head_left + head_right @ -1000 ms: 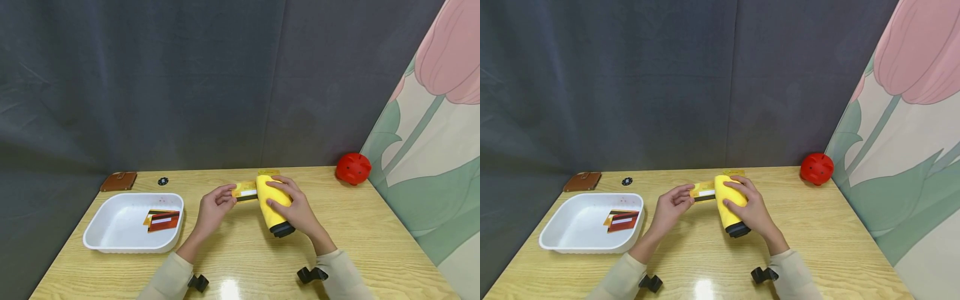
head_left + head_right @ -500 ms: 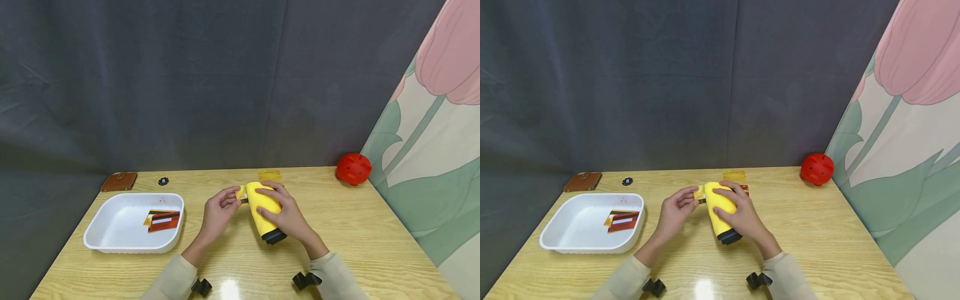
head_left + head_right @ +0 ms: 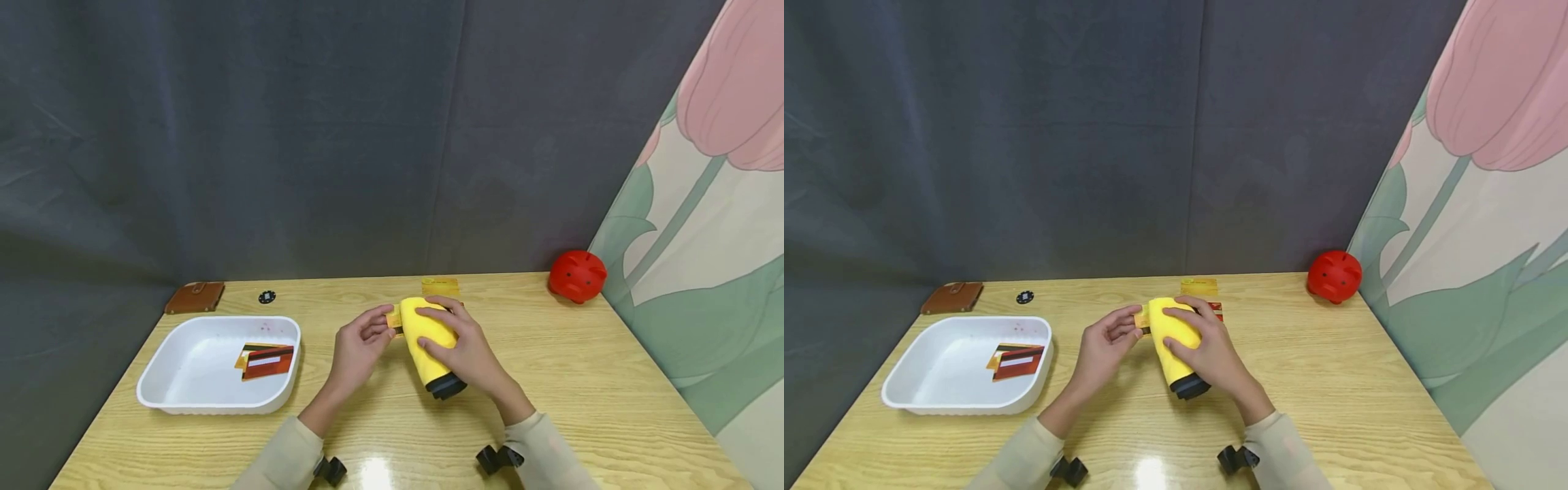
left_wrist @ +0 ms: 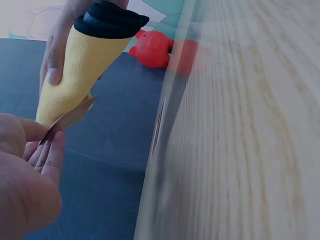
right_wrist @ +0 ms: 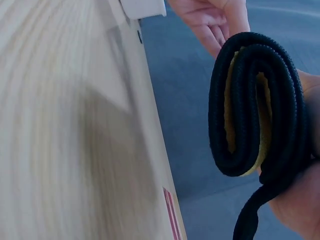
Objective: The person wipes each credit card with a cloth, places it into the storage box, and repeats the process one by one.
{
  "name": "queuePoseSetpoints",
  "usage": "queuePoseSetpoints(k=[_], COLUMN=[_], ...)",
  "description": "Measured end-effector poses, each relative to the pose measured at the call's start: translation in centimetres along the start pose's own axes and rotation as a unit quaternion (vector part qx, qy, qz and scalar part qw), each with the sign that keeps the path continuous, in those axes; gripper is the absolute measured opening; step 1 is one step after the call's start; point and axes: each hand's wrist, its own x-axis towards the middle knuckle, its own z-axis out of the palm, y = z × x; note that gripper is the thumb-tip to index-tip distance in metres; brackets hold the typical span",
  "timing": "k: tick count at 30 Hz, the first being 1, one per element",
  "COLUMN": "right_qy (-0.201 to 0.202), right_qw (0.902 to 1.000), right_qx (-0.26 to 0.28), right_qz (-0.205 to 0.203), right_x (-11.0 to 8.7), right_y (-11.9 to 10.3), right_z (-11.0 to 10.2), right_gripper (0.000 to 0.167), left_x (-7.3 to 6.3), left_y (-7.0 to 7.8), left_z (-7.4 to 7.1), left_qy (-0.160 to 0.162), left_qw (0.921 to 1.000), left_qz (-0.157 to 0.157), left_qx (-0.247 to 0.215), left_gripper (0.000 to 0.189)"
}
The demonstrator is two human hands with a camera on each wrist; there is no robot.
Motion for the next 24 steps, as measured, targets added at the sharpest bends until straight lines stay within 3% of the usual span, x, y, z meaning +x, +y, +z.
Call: queuePoseSetpoints(k=[7, 14, 19, 24], right_qy=[0.04, 0.067, 0.078, 0.082], right_qw=[0.9987, 0.9958, 0.994, 0.9932], right_qx=[0.011, 0.007, -0.005, -0.004], right_qz=[0.029, 0.061, 0.076, 0.082], right_x=[0.3, 0.2, 0.2, 0.2], right_y=[1.4, 2.5, 2.6, 2.5], right_z=[-1.9, -4.0, -5.2, -6.0], right_gripper=[0.046, 0.045, 0.046, 0.046], left_x=[-0.1, 0.2, 0.3, -0.3], left_y=[0.7, 1.4, 2.5, 3.8], left_z=[-0.2, -1.4, -3.5, -7.0], left_qy=[-0.009, -0.001, 0.018, 0.038], left_qw=[0.9997, 0.9995, 0.9986, 0.9962], left_qz=[0.024, 0.013, 0.016, 0.02], left_qx=[0.002, 0.028, 0.046, 0.076], left_gripper=[0.037, 0.036, 0.034, 0.034])
